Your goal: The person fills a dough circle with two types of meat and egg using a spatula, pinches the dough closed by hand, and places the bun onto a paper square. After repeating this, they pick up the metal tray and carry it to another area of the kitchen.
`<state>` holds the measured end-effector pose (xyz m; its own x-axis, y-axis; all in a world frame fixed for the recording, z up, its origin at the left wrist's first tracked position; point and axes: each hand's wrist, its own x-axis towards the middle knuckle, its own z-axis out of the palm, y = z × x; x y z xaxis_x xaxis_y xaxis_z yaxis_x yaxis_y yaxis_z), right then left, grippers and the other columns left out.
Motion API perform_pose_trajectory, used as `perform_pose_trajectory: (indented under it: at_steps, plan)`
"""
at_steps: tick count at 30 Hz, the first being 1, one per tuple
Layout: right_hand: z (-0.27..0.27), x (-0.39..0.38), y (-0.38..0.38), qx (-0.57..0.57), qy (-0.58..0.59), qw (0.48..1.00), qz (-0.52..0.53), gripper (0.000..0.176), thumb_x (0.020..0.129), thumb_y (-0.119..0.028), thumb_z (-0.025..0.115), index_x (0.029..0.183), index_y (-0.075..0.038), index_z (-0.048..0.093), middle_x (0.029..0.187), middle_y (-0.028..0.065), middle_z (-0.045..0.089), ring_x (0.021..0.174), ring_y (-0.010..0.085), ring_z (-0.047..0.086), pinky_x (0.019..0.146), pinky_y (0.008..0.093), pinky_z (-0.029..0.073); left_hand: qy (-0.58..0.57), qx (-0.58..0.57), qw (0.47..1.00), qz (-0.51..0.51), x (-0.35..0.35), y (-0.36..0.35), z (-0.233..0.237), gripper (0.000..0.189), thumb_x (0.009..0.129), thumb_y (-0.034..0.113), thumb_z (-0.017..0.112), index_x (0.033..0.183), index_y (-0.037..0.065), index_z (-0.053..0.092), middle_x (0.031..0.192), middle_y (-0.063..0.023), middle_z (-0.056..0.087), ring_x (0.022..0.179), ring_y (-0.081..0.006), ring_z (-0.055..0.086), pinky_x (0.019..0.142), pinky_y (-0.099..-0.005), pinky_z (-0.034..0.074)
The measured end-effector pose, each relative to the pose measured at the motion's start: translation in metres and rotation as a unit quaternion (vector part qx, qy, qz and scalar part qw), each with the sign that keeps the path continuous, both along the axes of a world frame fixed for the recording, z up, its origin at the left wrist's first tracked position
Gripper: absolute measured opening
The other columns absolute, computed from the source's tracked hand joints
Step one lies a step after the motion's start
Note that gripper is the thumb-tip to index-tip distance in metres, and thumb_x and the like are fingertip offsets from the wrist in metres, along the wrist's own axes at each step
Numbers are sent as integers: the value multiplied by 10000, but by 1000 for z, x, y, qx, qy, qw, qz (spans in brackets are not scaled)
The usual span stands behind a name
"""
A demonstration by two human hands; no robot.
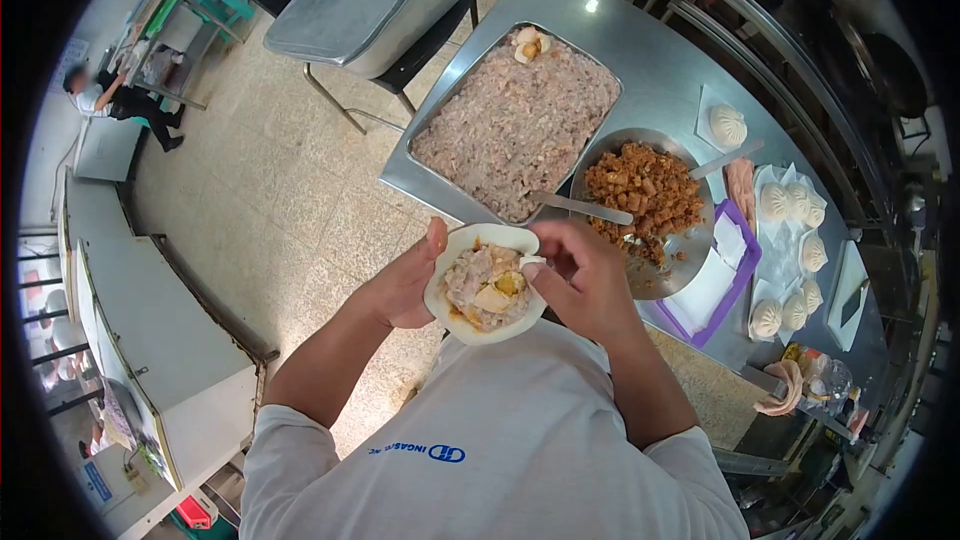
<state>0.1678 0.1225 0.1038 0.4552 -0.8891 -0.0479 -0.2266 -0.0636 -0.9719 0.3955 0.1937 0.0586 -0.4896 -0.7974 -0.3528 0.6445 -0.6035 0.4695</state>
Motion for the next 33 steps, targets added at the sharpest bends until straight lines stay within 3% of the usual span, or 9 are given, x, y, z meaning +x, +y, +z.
perform_pose_trajectory:
  at_steps: [5,9,11,14,17,20,23,29,33]
  plan:
    - [-20,-8,-2,-141,63,983,102,147,839,-111,682,913,3,625,793,111,589,628,232,570,582,384,455,-48,11,998,-26,1,-5,10,858,909,696,427,1445,27,384,1388,-147,526,1285,-235,536,1050,-385,480]
    - [-3,-7,2,-125,85,984,94,159,842,-118,677,922,4,615,789,112,589,632,243,576,589,383,460,-65,-42,996,-33,-1,-6,18,838,930,673,422,1466,31,355,1402,-135,505,1294,-225,518,1064,-382,461]
    - [5,1,3,-71,56,996,25,134,846,-113,658,886,6,613,749,129,584,631,272,582,593,379,462,-66,-48,996,-40,-1,-9,21,833,938,668,412,1472,31,347,1408,-134,498,1302,-220,508,1070,-383,453]
    - [4,3,0,-41,67,995,57,133,848,-114,650,880,10,616,743,142,586,638,290,584,597,375,466,-88,-57,991,-81,0,-16,28,881,921,692,411,1492,28,324,1426,-141,483,1322,-223,490,1078,-392,446]
    - [-9,-1,3,-103,74,990,54,119,849,-107,647,880,4,615,747,137,588,636,289,582,593,377,463,-115,-52,986,-109,6,-20,35,948,889,746,372,1507,30,307,1450,-157,461,1347,-234,468,1093,-395,430]
    - [0,-7,9,-120,69,988,61,103,851,-101,642,881,-6,617,733,134,578,640,297,584,593,382,460,-84,-48,993,-69,14,-12,34,1075,808,847,323,1511,34,305,1475,-174,437,1364,-272,451,1104,-416,419]
    - [-9,-1,12,-128,101,984,69,84,853,-92,635,877,-12,623,743,139,573,651,299,591,593,388,457,35,63,989,131,-19,16,-5,1235,665,951,305,1503,44,320,1483,-185,430,1332,-344,479,1102,-493,418]
    - [2,7,8,-33,49,998,24,89,848,-89,635,867,-3,627,791,153,579,660,314,586,598,400,458,65,-73,985,140,-29,23,-25,1126,720,875,431,1487,56,324,1437,-180,473,1312,-326,503,1075,-483,454]
    - [-6,3,4,-133,81,986,64,110,851,-106,669,873,-5,632,783,129,586,649,271,587,591,381,462,-19,-57,994,86,-16,17,-10,1087,744,834,480,1485,57,314,1419,-179,485,1308,-315,510,1061,-465,472]
